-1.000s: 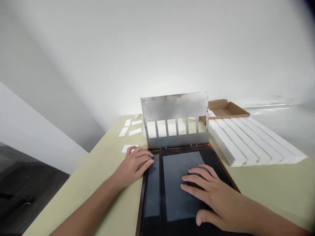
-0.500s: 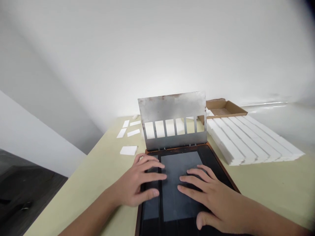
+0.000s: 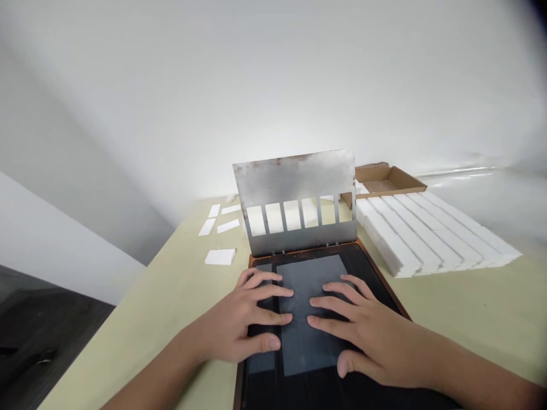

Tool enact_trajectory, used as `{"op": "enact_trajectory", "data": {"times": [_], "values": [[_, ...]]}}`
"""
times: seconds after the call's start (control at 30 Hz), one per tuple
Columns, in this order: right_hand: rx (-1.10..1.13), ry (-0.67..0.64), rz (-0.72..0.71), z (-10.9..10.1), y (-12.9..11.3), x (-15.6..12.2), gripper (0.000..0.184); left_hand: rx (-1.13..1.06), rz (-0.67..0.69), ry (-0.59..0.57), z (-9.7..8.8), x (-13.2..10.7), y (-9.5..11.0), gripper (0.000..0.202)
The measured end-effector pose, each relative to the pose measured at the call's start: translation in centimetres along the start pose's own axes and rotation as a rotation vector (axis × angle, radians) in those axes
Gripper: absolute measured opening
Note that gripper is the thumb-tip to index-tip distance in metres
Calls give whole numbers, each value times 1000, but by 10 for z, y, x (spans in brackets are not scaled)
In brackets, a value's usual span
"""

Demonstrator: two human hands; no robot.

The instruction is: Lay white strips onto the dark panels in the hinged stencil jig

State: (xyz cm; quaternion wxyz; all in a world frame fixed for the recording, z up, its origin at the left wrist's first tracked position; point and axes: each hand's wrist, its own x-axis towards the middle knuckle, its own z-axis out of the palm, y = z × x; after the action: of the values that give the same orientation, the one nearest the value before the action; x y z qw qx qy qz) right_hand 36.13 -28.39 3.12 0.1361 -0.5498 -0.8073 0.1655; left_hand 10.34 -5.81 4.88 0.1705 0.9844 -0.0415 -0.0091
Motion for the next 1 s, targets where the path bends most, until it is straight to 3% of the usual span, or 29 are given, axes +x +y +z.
{"op": "enact_trajectory", "data": {"times": [0.53, 1.0], "values": [[4, -30, 43, -7, -9, 3, 61, 26, 17, -18, -1, -2, 0, 44], [47, 59, 32, -9, 0, 0, 56, 10, 5, -12, -6, -6, -3, 40]]}}
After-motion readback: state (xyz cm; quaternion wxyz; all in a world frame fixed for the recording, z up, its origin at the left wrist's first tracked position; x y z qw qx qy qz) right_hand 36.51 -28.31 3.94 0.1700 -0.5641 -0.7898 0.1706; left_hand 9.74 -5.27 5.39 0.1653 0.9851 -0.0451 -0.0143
